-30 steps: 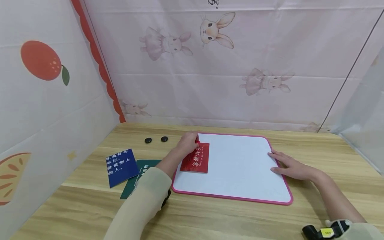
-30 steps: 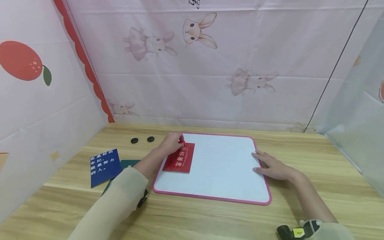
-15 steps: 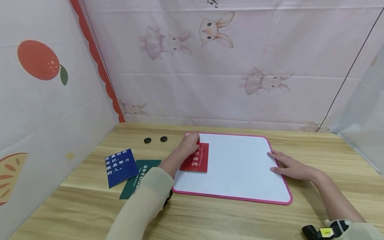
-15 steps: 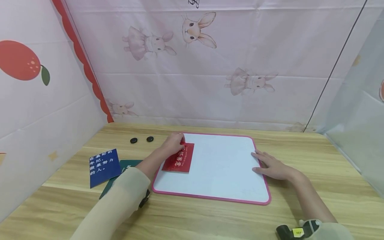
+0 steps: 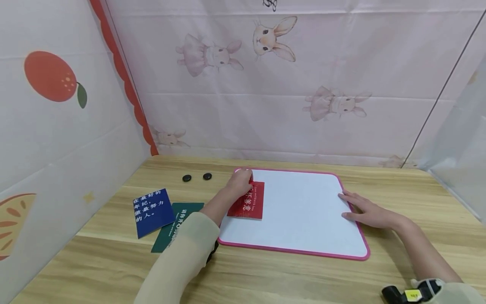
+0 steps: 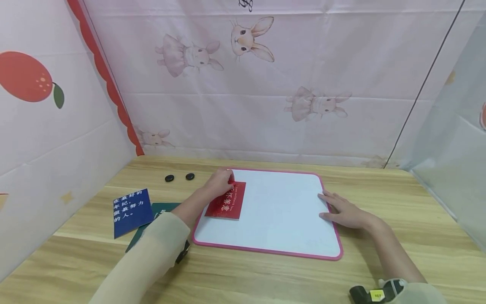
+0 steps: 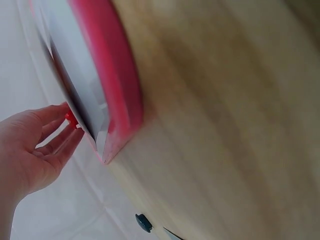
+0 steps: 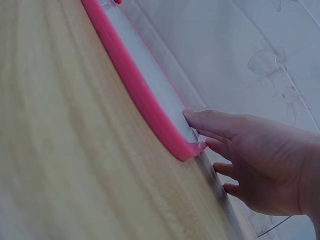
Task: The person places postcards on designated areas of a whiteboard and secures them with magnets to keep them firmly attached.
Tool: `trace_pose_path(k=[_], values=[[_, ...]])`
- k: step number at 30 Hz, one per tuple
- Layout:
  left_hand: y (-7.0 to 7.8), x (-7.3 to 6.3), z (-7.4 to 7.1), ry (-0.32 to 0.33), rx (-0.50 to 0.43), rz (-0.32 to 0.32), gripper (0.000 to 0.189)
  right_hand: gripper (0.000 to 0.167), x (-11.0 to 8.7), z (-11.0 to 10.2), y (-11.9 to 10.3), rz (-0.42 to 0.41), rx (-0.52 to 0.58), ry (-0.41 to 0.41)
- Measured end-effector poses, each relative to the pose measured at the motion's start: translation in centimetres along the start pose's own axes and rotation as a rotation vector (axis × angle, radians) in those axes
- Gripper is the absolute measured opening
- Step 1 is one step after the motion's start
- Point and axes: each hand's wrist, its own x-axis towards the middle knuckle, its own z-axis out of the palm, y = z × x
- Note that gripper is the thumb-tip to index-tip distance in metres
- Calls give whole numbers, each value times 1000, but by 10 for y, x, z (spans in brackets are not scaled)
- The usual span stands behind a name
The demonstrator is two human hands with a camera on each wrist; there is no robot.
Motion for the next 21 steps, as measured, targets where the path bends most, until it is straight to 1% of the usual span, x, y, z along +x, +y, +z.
trace_pose_path(k=[5, 10, 14, 18, 21], values=[[-5, 0, -1, 17, -18, 1, 18, 71, 0, 0, 0, -3, 9, -4], [-9, -1, -6, 36, -59, -6, 18, 71, -1, -1, -2, -4, 13, -5], [-11, -4, -11, 49, -83, -12, 20, 71, -1, -2, -3, -1, 11, -3], [-12, -9, -15, 65, -85, -1, 21, 71, -1, -2, -3, 0, 6, -3], [-11, -13, -17, 80, -104, 9, 23, 71, -1, -2, -3, 0, 6, -4]])
